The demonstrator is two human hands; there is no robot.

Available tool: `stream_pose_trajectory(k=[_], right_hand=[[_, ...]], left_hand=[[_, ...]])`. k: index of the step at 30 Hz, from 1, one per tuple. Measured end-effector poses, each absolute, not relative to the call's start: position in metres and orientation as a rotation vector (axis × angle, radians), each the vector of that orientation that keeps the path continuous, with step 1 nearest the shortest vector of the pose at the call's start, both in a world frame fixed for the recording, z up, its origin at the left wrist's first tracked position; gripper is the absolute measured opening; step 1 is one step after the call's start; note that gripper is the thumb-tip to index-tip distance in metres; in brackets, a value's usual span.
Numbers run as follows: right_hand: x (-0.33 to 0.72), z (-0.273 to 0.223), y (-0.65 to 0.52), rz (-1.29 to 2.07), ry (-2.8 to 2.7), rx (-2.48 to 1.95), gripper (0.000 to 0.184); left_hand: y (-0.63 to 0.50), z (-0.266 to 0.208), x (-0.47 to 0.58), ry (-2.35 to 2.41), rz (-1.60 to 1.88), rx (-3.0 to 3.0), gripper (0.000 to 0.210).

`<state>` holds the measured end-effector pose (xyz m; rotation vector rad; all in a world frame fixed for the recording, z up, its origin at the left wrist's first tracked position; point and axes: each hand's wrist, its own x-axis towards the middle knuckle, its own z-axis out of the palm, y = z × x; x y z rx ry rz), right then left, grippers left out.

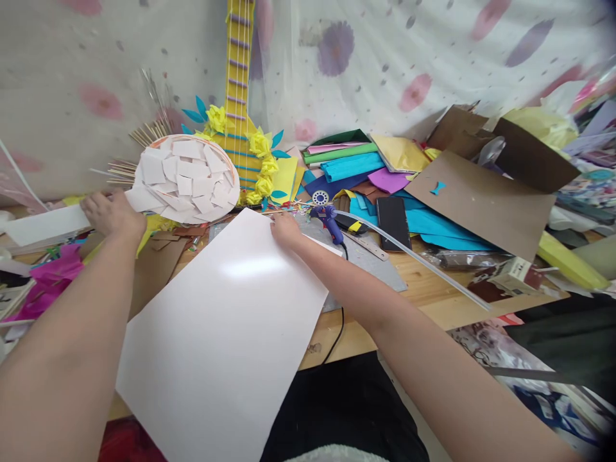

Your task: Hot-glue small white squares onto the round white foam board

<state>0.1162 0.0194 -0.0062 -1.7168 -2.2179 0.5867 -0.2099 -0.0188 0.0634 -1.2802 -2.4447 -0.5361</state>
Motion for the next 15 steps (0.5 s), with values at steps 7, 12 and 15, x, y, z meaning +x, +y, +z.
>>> stream_pose_trajectory(k=[7, 12, 15], right_hand=[[0.086, -0.014, 0.048, 0.45, -2.234, -1.684, 0.043], [0.083, -0.023, 0.055, 0.416, -2.239, -1.625, 0.042], [0.084, -0.026, 0.054, 0.38, -2.212, -1.598, 0.041]], left_hand=[[-0.024, 0.057, -0.212, -2.499, -0.461, -1.268, 0.055], [-0.028, 0.048, -0.21, -2.536, -0.503, -1.298, 0.075], [-0.035, 0.046, -0.197, -2.523, -0.552, -1.352, 0.092]])
